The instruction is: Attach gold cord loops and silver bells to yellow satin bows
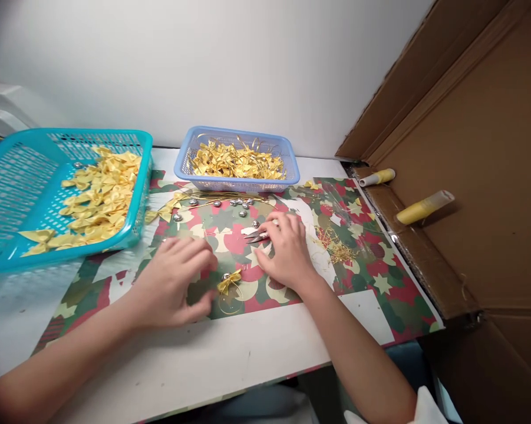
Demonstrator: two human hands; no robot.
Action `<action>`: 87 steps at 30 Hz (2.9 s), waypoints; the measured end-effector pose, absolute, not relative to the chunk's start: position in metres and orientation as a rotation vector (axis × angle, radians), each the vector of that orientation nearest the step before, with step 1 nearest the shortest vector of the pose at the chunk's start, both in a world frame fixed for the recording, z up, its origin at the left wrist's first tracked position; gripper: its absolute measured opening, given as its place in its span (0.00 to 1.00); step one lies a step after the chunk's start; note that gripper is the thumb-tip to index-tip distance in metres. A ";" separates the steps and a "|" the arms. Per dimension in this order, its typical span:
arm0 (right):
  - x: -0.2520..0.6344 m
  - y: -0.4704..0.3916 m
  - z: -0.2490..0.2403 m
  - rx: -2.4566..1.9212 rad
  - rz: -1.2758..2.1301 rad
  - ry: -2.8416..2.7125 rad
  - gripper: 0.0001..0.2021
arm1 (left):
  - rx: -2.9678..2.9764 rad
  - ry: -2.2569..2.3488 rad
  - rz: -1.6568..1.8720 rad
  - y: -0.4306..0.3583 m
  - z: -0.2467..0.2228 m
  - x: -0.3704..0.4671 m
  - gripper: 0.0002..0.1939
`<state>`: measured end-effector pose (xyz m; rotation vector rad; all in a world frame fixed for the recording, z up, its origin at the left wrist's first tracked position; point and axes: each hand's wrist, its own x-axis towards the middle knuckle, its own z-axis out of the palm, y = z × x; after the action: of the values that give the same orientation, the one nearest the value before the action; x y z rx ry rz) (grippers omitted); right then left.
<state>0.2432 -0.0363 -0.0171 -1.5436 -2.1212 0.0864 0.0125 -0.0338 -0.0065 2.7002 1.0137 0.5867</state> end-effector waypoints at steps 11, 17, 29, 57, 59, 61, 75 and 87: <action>0.226 -0.052 -0.021 -1.030 0.279 -2.450 0.09 | 2.811 0.917 0.494 -0.039 -0.024 0.025 0.13; 0.215 -0.054 -0.027 -1.131 0.150 -2.344 0.07 | 2.825 0.948 0.621 -0.040 -0.023 0.026 0.13; 0.211 -0.053 -0.030 -1.109 0.128 -2.247 0.10 | 2.832 0.970 0.624 -0.040 -0.021 0.028 0.13; 0.206 -0.059 -0.024 -1.142 0.513 -1.960 0.15 | 2.497 1.053 0.741 -0.043 -0.021 0.027 0.15; 0.205 -0.059 -0.024 -1.145 0.561 -1.908 0.16 | 2.455 1.045 0.749 -0.043 -0.021 0.027 0.16; 0.204 -0.059 -0.023 -1.153 0.613 -1.851 0.15 | 2.391 1.055 0.764 -0.043 -0.019 0.028 0.16; 0.217 -0.056 -0.018 -1.166 0.814 -1.715 0.04 | 1.770 1.089 0.668 -0.045 -0.017 0.028 0.18; 0.210 -0.058 -0.017 -1.143 1.007 -1.633 0.13 | 1.885 1.080 0.748 -0.044 -0.017 0.028 0.17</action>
<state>0.2098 -0.0581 -0.0173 -1.1427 -1.6331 1.0073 0.0275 -0.0444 -0.0165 1.8852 1.0805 0.7485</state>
